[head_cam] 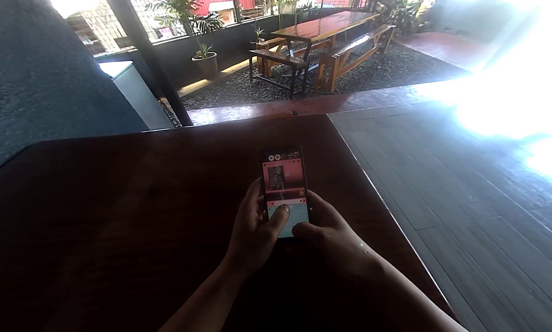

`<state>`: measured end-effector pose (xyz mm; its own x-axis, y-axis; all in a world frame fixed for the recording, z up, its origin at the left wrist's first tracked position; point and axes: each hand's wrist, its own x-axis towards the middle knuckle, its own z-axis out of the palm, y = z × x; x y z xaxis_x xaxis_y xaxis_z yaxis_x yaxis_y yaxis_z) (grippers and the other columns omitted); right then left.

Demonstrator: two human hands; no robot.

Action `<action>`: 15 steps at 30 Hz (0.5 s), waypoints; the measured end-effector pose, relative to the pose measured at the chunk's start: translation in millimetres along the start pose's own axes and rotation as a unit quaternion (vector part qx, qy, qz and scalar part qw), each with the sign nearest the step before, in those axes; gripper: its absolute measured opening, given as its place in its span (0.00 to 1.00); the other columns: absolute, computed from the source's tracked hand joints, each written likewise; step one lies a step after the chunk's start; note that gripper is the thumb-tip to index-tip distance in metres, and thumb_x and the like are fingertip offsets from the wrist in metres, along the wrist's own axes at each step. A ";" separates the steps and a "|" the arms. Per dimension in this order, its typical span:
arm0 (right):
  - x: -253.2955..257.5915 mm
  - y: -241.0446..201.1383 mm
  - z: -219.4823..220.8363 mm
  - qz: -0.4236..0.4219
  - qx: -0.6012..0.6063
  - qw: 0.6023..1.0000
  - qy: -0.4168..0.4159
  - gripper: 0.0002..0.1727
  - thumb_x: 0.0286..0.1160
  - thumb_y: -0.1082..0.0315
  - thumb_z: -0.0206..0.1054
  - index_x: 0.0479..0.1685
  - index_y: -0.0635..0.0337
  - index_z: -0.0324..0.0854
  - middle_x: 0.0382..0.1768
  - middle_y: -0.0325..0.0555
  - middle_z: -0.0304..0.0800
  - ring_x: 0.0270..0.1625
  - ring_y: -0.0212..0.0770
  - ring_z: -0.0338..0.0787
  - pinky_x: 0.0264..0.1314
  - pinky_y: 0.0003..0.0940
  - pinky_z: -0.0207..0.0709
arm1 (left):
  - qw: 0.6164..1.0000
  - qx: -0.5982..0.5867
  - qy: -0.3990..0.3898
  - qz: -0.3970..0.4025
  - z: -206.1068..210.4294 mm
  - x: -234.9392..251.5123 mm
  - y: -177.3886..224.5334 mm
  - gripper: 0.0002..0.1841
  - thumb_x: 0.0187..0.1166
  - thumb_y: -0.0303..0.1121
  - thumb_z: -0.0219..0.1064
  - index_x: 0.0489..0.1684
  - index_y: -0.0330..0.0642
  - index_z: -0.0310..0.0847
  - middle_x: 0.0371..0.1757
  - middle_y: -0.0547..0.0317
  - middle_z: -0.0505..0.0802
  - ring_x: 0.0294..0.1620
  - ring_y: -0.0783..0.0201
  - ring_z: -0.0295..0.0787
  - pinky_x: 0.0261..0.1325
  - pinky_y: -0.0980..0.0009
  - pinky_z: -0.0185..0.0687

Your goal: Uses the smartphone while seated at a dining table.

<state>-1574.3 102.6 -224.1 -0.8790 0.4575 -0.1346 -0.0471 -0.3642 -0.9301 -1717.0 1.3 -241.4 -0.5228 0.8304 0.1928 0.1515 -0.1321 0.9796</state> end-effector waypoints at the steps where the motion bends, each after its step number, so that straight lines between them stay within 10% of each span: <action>1: 0.2 0.0 -1.0 0.002 0.001 1.000 0.000 0.27 0.72 0.83 0.61 0.73 0.57 0.72 0.56 0.60 0.89 0.52 0.54 0.95 0.53 0.48 0.94 | 1.000 -0.012 -0.009 0.000 -0.7 0.1 0.0 0.30 0.79 0.28 0.64 0.83 0.52 0.66 0.59 0.54 0.92 0.56 0.55 0.93 0.55 0.62 0.93; 15: 1.5 2.4 -1.1 -0.025 0.009 0.999 0.034 0.21 0.81 0.77 0.61 0.72 0.59 0.74 0.54 0.61 0.90 0.51 0.56 0.95 0.48 0.50 0.94 | 0.998 -0.036 -0.051 0.008 -1.7 -0.2 0.8 0.34 0.77 0.26 0.63 0.87 0.53 0.61 0.65 0.54 0.90 0.63 0.57 0.90 0.63 0.63 0.89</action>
<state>-1575.2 103.3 -226.9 -0.8413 0.5289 -0.1115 -0.0992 -0.3539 -0.9300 -1718.2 0.2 -240.6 -0.4316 0.8782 0.2061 0.0976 -0.1816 0.9785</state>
